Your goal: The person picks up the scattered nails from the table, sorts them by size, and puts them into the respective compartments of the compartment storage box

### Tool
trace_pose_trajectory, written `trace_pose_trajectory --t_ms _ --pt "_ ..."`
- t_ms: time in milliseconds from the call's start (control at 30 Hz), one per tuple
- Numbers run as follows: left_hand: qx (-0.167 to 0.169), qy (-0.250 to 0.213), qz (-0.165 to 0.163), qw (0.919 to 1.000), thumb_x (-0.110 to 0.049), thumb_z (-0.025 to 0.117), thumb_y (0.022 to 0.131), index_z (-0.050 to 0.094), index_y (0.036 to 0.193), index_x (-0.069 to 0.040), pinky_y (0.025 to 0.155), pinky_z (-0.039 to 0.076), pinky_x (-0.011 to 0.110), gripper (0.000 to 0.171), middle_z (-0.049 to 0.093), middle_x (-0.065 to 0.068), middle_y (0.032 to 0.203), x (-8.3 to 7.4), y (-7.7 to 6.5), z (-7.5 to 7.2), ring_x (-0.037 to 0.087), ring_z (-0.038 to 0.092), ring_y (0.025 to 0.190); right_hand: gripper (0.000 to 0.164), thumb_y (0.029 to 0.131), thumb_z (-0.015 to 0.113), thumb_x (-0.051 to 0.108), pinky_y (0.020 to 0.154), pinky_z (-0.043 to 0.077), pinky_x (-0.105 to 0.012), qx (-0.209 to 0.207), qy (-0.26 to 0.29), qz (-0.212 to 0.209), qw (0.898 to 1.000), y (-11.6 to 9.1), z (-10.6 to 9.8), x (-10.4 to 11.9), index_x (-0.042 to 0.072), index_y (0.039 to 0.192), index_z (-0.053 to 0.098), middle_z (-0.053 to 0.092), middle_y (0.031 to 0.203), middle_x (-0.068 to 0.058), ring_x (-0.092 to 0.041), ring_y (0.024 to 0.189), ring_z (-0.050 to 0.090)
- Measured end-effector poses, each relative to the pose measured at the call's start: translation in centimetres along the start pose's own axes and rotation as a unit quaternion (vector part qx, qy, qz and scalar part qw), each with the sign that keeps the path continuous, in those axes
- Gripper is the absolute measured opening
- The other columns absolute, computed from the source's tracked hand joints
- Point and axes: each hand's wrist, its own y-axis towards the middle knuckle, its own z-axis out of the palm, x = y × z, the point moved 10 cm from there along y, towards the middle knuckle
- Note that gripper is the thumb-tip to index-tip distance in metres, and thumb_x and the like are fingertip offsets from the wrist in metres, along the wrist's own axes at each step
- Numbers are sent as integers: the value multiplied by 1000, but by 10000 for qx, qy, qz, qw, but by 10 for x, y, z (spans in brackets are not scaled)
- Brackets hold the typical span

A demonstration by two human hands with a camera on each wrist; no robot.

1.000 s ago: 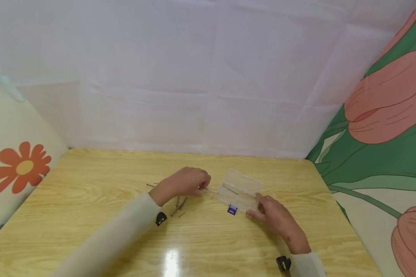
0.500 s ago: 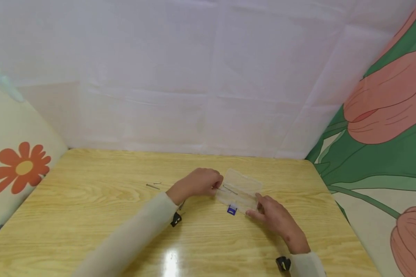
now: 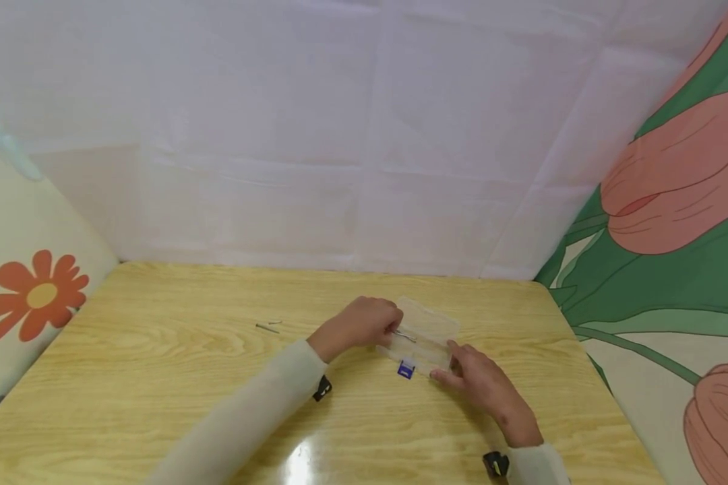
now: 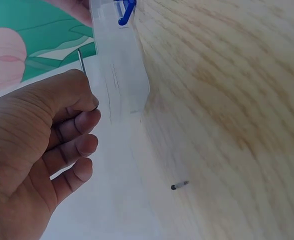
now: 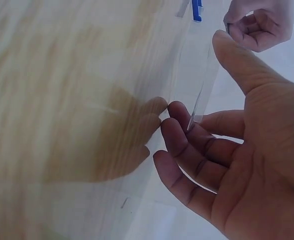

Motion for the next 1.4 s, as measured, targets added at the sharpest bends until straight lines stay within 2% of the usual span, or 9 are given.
trace_pose_trajectory --t_ms 133,267,367,500,600,933,1233,1400 --pt "-57 4 -31 10000 -13 72 93 59 82 -19 58 42 23 18 56 -8 77 -2 2 -2 8 50 67 77 96 72 40 72 48 -37 -15 -16 -24 10000 1 0 1 -14 145 45 58 89 1 -13 77 53" --pt "-21 246 -118 9996 -21 72 96 66 97 -17 59 44 24 7 62 -5 87 -2 2 -1 8 52 70 75 96 72 40 71 48 -37 6 4 -15 10000 2 0 -1 -12 144 47 58 88 1 -13 76 53" --pt "5 382 -167 9991 -23 69 98 66 105 -17 57 43 23 9 62 -4 92 -1 0 0 8 51 72 75 96 72 40 71 48 -37 41 41 30 10000 2 1 -2 -11 145 47 57 89 1 -13 76 53" --pt "-70 276 -169 9995 -19 65 98 65 99 -17 55 39 23 2 58 -5 88 0 -4 -2 8 47 69 76 96 72 40 72 48 -38 67 65 57 9999 0 2 -3 -11 145 47 58 89 0 -14 77 54" --pt "-126 173 -161 9996 -20 65 99 65 97 -17 55 38 23 3 58 -6 87 0 -8 -4 8 47 69 77 96 73 40 72 49 -39 59 69 77 9999 0 2 -4 -12 145 46 58 90 0 -14 78 54" --pt "-257 148 -90 9995 -18 65 96 68 96 -18 52 37 23 3 58 -6 83 2 -26 -10 8 46 64 72 96 73 41 72 49 -38 35 160 15 9999 0 1 -1 -8 143 50 59 89 0 -14 77 55" --pt "-406 149 -93 9990 -17 66 95 70 98 -17 57 43 24 5 63 -5 87 10 -50 -17 8 50 68 82 96 71 43 78 52 -42 112 26 100 9999 0 0 -1 -14 147 42 61 94 -1 -14 84 58" --pt "-376 239 -135 9989 -19 66 96 70 94 -17 55 38 25 5 60 -4 83 15 -65 -19 8 46 66 82 96 72 42 78 51 -43 139 65 139 9998 0 1 -1 -15 146 41 61 93 -1 -15 84 58"
